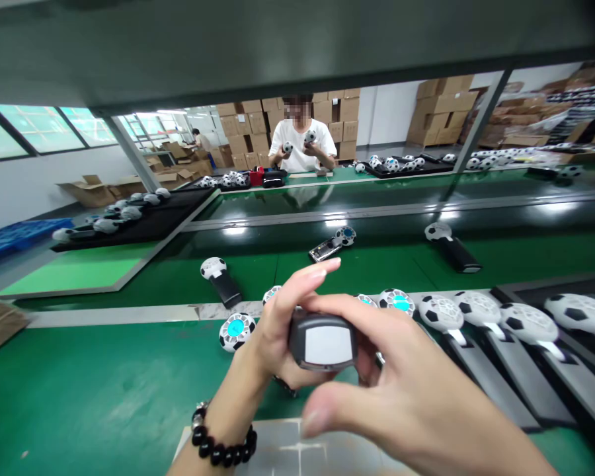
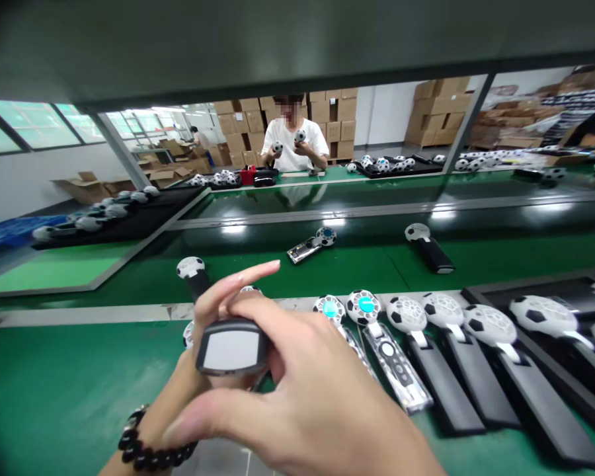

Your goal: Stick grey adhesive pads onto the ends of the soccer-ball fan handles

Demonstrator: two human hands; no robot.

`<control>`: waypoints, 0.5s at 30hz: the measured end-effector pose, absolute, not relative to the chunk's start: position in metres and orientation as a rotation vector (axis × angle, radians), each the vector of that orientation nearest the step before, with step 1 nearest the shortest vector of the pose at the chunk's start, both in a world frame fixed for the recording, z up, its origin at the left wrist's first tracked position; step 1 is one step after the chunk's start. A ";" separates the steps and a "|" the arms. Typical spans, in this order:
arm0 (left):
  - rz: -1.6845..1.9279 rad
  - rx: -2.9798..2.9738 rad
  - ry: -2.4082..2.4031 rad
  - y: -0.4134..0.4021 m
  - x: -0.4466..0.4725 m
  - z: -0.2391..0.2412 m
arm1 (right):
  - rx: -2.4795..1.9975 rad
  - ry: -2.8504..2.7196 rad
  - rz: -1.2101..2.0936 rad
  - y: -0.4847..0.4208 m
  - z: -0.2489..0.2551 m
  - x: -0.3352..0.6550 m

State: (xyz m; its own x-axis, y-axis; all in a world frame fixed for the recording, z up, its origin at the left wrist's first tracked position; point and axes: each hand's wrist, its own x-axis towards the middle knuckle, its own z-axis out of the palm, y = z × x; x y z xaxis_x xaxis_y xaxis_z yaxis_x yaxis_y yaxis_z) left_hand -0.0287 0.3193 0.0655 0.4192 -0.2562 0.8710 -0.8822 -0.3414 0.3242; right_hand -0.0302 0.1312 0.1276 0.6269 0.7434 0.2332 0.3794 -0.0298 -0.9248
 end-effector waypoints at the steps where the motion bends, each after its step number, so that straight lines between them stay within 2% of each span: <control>1: 0.930 1.857 -0.986 0.319 -0.028 0.066 | -1.750 -0.971 0.274 0.131 0.127 -0.030; 5: 0.918 2.186 -0.805 0.326 -0.028 0.075 | -2.088 -0.833 -0.182 0.118 0.118 0.001; 8: 0.758 2.411 -0.260 0.348 -0.028 0.083 | -2.518 -0.488 -0.507 0.099 0.098 0.055; 11: 0.571 2.453 0.213 0.382 -0.027 0.084 | -2.810 -0.446 -0.398 0.090 0.072 0.105; 15: 0.494 2.466 0.566 0.430 -0.025 0.065 | -3.034 -0.701 -0.141 0.117 0.046 0.136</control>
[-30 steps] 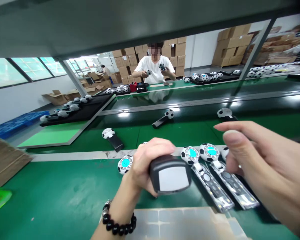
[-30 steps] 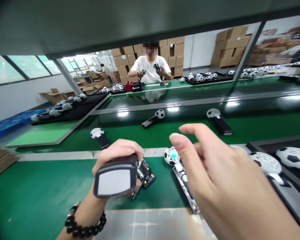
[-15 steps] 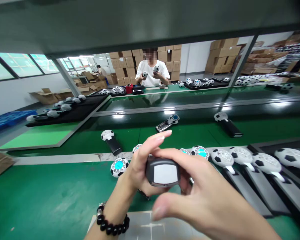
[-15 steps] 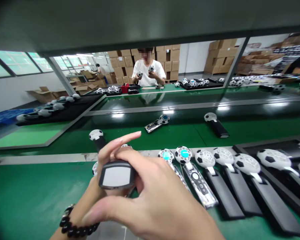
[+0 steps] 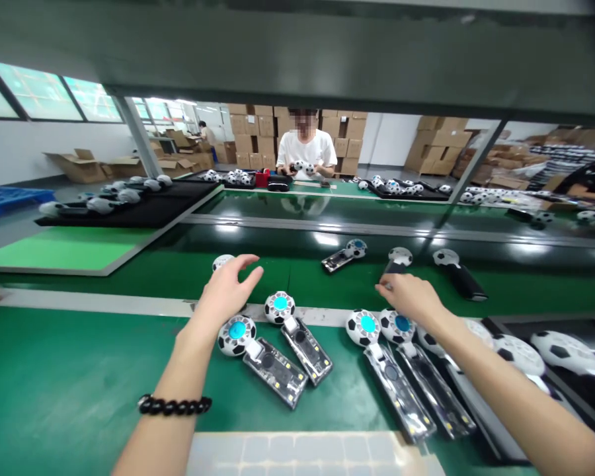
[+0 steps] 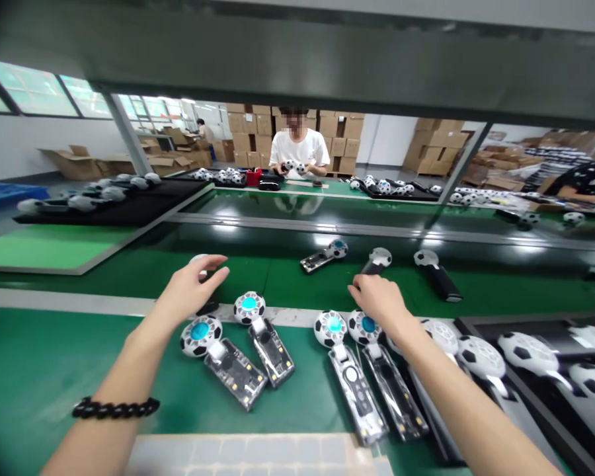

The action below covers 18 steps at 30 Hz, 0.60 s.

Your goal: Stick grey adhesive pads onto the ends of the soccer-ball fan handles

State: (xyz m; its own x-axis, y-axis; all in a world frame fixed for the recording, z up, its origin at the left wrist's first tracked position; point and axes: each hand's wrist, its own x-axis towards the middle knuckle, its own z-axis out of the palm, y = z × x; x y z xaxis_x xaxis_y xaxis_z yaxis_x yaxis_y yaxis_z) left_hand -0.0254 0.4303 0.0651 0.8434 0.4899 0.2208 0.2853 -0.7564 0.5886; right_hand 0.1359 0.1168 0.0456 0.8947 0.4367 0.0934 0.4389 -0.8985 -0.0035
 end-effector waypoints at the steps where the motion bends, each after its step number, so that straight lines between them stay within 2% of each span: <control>1: 0.470 2.471 0.659 0.440 -0.026 0.058 | -3.056 -0.797 -0.111 0.130 0.042 0.139; 5: 0.294 2.457 0.872 0.458 -0.030 0.029 | -3.117 -1.068 -0.085 0.185 0.033 0.153; 10: 0.168 2.394 0.850 0.454 -0.033 0.018 | -3.237 -1.164 -0.057 0.227 0.022 0.172; 14: 0.196 2.270 0.837 0.456 -0.031 0.019 | -3.251 -1.303 -0.151 0.231 0.030 0.174; 18: 0.372 2.080 0.858 0.467 -0.028 0.027 | -3.122 -1.549 -0.286 0.204 0.051 0.147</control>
